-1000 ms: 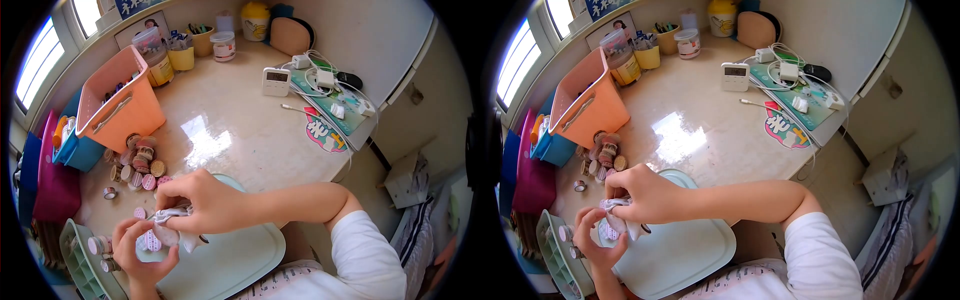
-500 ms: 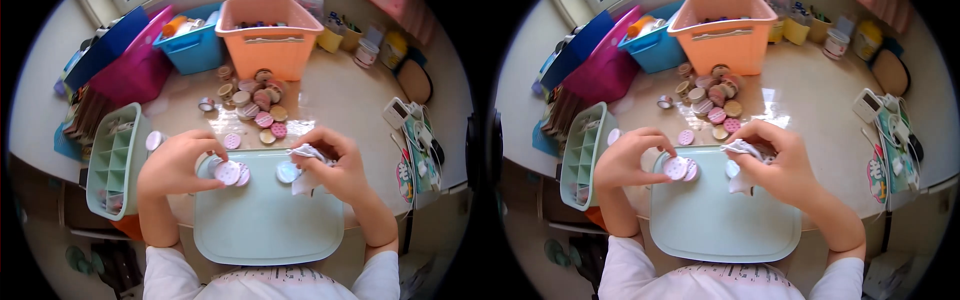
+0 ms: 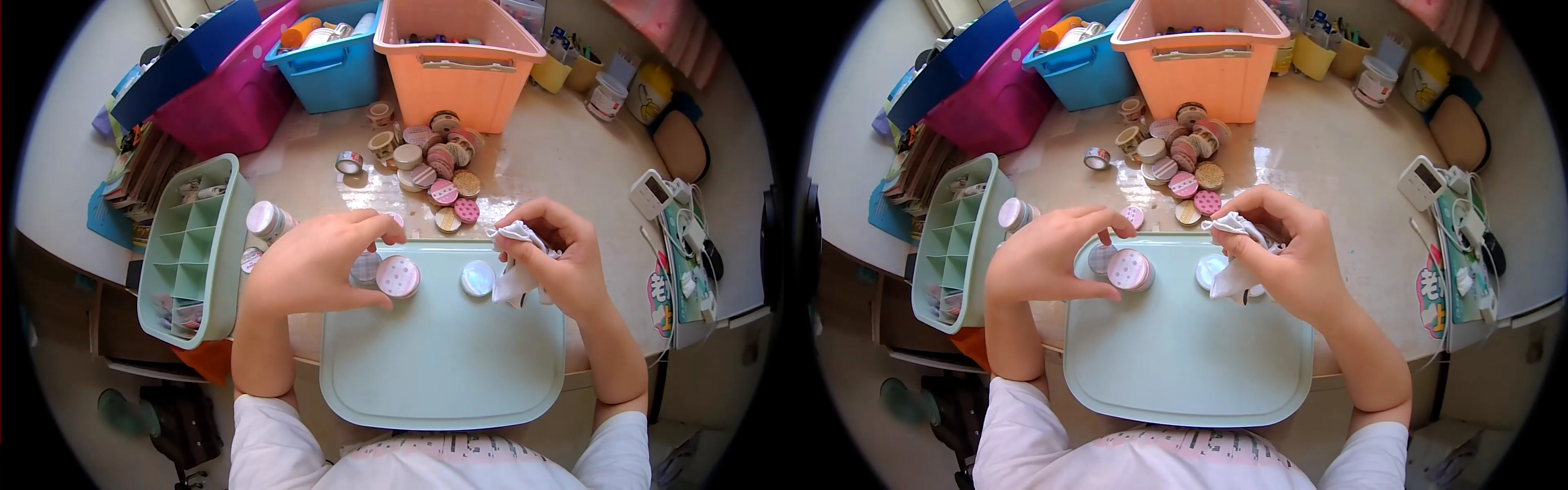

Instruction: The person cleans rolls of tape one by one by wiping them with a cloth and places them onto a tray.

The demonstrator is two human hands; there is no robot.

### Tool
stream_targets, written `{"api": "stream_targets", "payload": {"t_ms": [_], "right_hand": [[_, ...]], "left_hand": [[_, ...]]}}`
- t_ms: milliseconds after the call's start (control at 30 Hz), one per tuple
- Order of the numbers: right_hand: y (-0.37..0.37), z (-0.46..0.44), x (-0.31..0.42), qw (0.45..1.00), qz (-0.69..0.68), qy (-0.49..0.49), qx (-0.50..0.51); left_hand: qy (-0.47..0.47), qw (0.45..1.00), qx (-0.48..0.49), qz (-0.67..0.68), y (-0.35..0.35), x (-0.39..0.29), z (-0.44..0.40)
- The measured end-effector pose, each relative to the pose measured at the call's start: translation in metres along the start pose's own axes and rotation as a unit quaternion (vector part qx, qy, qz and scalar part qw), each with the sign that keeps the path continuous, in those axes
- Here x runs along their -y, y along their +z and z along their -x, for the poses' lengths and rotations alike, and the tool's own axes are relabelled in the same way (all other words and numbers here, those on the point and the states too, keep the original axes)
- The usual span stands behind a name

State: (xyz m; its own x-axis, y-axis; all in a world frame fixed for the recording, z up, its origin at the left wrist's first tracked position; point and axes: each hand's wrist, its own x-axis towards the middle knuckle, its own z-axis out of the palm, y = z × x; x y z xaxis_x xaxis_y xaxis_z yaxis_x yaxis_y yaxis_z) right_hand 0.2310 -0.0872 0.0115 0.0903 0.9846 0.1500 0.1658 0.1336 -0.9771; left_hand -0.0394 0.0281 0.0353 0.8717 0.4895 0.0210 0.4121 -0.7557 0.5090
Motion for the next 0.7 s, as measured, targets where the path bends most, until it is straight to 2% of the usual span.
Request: {"api": "stream_targets", "payload": {"t_ms": [33, 167, 233, 467, 700], "right_hand": [[0.000, 0.000, 0.000, 1.000, -0.001, 0.001, 0.001], [0.001, -0.001, -0.003, 1.000, -0.003, -0.002, 0.004], [0.001, -0.001, -0.004, 1.000, -0.005, -0.001, 0.006], [0.001, -0.001, -0.004, 1.000, 0.000, 0.002, 0.009], [0.003, -0.001, -0.002, 1.000, -0.001, 0.010, 0.010]], "left_hand": [[0.010, 1.000, -0.020, 0.012, 0.001, 0.000, 0.000], [0.045, 0.999, -0.003, -0.009, 0.004, -0.004, -0.006], [0.020, 0.998, 0.047, -0.020, 0.008, -0.004, -0.009], [0.041, 0.997, 0.046, -0.054, 0.028, -0.003, -0.016], [-0.007, 0.998, 0.059, -0.012, 0.023, 0.007, -0.015]]}}
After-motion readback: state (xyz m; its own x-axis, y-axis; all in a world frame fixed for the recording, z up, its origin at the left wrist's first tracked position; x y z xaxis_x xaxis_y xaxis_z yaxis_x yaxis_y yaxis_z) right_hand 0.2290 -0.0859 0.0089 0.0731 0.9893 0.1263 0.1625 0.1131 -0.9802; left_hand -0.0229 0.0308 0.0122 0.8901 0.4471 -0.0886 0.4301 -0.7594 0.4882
